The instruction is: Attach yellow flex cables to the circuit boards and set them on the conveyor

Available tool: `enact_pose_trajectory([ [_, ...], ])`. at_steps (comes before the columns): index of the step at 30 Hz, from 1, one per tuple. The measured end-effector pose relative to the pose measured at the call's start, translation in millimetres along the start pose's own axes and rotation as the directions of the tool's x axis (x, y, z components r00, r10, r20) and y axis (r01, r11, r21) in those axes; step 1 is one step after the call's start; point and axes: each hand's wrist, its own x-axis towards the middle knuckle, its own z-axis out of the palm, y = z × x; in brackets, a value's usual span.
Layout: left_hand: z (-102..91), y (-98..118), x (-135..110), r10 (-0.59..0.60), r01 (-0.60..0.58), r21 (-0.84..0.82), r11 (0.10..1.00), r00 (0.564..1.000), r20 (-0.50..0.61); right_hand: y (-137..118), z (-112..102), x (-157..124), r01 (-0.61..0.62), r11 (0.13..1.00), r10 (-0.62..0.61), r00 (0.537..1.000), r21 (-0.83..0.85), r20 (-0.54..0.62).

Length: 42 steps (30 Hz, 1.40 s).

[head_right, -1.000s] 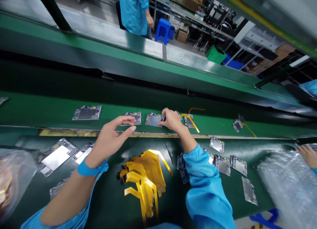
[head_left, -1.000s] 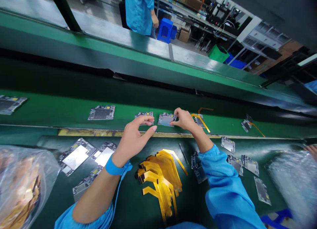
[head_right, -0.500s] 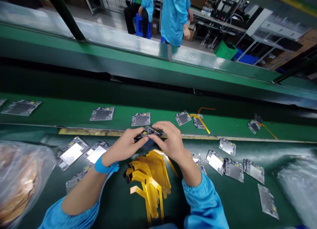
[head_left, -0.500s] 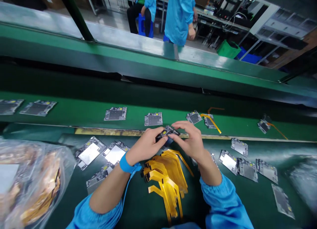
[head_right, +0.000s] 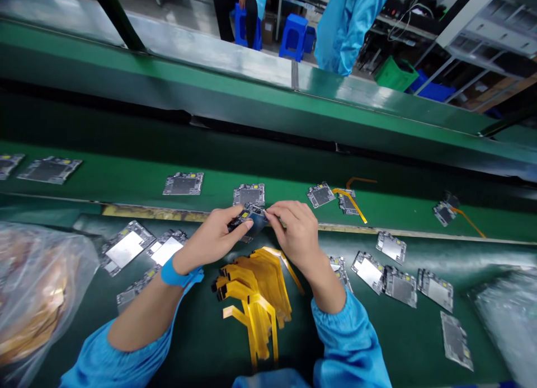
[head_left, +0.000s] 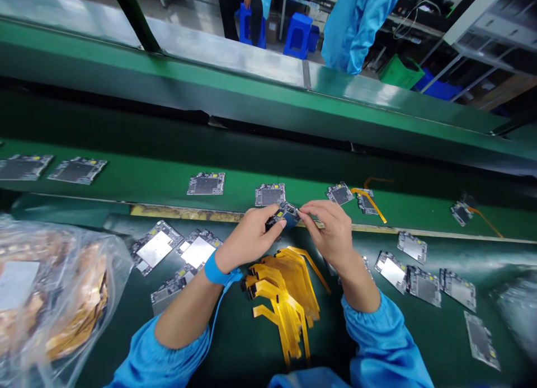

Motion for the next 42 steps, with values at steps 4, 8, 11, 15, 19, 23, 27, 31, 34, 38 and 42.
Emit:
enact_pose_trajectory([
  [4,3.1,2.3,-0.4,-0.025,0.027,0.017,1.000,0.997,-0.074,-5.4,1.0,-1.0,0.034,0.991,-0.035,0.999,-0.130,-0.011],
  [8,2.0,1.1,-0.1,-0.070,0.058,-0.065,0.996,0.977,-0.199,-15.5,3.1,-2.5,0.072,0.974,-0.071,0.997,-0.217,0.012],
  [11,-2.7,-2.5,0.7,-0.107,0.066,-0.126,0.990,0.929,-0.353,-23.5,2.1,-3.2,0.043,0.988,-0.036,0.998,-0.146,0.052],
  [15,-9.4,-5.1,1.9,-0.159,0.041,-0.235,0.971,0.845,-0.511,-32.0,2.1,-6.3,0.033,0.992,-0.079,0.920,0.123,0.383],
  [19,-12.0,-4.5,2.4,-0.201,0.015,-0.330,0.944,0.819,-0.538,-38.8,13.3,-13.6,0.043,0.977,-0.183,0.671,0.209,0.719],
  [23,-12.1,-3.7,1.9,-0.201,0.007,-0.356,0.935,0.834,-0.514,-44.0,30.7,-20.4,0.129,0.987,-0.153,0.548,0.097,0.823],
  [27,-13.6,-1.8,1.6,-0.189,0.009,-0.333,0.943,0.838,-0.512,-43.2,39.0,-21.1,0.095,0.990,-0.134,0.487,0.100,0.863],
  [31,-15.9,0.0,0.8,-0.213,0.046,-0.326,0.944,0.840,-0.498,-39.9,38.5,-19.1,0.079,0.994,-0.109,0.511,0.080,0.853],
  [34,-16.8,-1.7,0.2,-0.234,0.091,-0.295,0.951,0.835,-0.498,-38.2,37.8,-19.0,0.073,0.994,-0.112,0.524,0.087,0.844],
  [38,-18.1,-7.5,0.1,-0.251,0.112,-0.280,0.953,0.810,-0.531,-34.7,36.4,-18.8,0.020,0.984,-0.158,0.556,0.176,0.816],
  [42,-19.4,-12.2,0.8,-0.255,0.101,-0.300,0.948,0.805,-0.536,-31.0,34.3,-18.5,-0.025,0.973,-0.164,0.617,0.227,0.770],
])
